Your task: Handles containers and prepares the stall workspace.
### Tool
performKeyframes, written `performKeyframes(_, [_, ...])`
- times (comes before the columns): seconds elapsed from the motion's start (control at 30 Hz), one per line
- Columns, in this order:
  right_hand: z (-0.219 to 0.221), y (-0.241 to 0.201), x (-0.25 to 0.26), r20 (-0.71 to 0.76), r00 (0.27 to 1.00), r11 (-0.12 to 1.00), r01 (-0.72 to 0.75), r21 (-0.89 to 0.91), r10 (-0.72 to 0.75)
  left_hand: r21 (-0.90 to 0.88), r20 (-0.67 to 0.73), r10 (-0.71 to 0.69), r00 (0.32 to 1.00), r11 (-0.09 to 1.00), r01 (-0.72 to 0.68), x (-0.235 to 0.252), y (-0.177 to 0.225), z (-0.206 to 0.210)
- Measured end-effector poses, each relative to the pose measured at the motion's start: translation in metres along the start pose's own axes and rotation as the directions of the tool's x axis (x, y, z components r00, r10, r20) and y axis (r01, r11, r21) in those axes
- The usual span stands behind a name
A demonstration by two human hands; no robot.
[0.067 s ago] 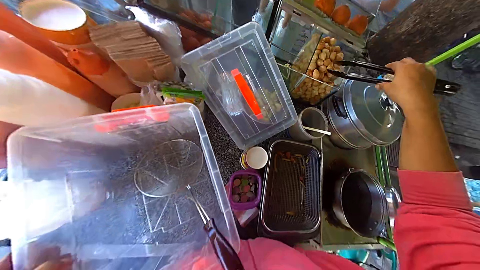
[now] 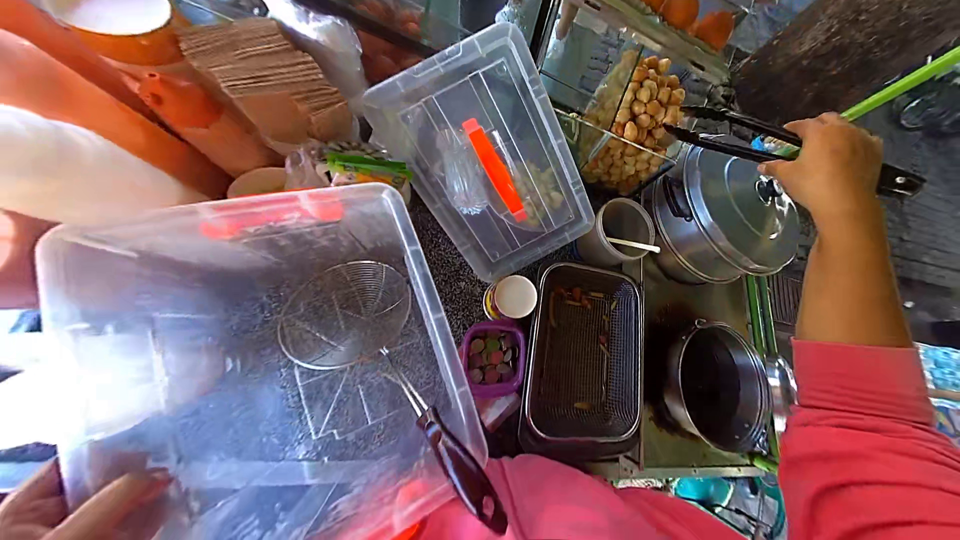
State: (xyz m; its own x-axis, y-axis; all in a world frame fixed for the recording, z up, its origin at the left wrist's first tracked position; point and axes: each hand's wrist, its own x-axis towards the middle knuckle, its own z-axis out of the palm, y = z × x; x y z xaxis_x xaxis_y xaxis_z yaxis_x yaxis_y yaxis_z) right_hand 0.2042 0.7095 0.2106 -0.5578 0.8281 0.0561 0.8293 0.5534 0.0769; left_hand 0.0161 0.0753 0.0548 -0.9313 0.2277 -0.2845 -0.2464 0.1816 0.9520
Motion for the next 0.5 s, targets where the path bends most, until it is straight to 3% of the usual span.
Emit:
performKeyframes(0.07, [-0.008, 0.01, -0.034, -0.01, 1.0, 0.997, 0.013, 0.077, -0.012, -0.025, 0.044, -0.005, 0.999, 1.0, 0.006, 0.015, -0.04, -0.034])
performKeyframes(0.17, [-0.003, 0.023, -0.109, -0.036, 0.999, 0.98, 0.048, 0.192, -0.041, 0.036, -0.138, -0.109, 0.984, 0.993, 0.115, 0.002, -0.006, -0.002])
performKeyframes(0.37, [0.066, 0.042, -0.232, -0.001, 0.981, 0.873, -0.174, 0.456, 0.196, 0.031, -0.054, -0.08, 0.995, 0.996, 0.082, 0.006, 0.003, 0.004])
performKeyframes(0.5, [0.082, 0.039, -0.261, 0.03, 0.97, 0.858, -0.228, 0.46, 0.241, 0.015, -0.009, -0.01, 1.0, 1.0, 0.01, 0.008, -0.001, 0.001])
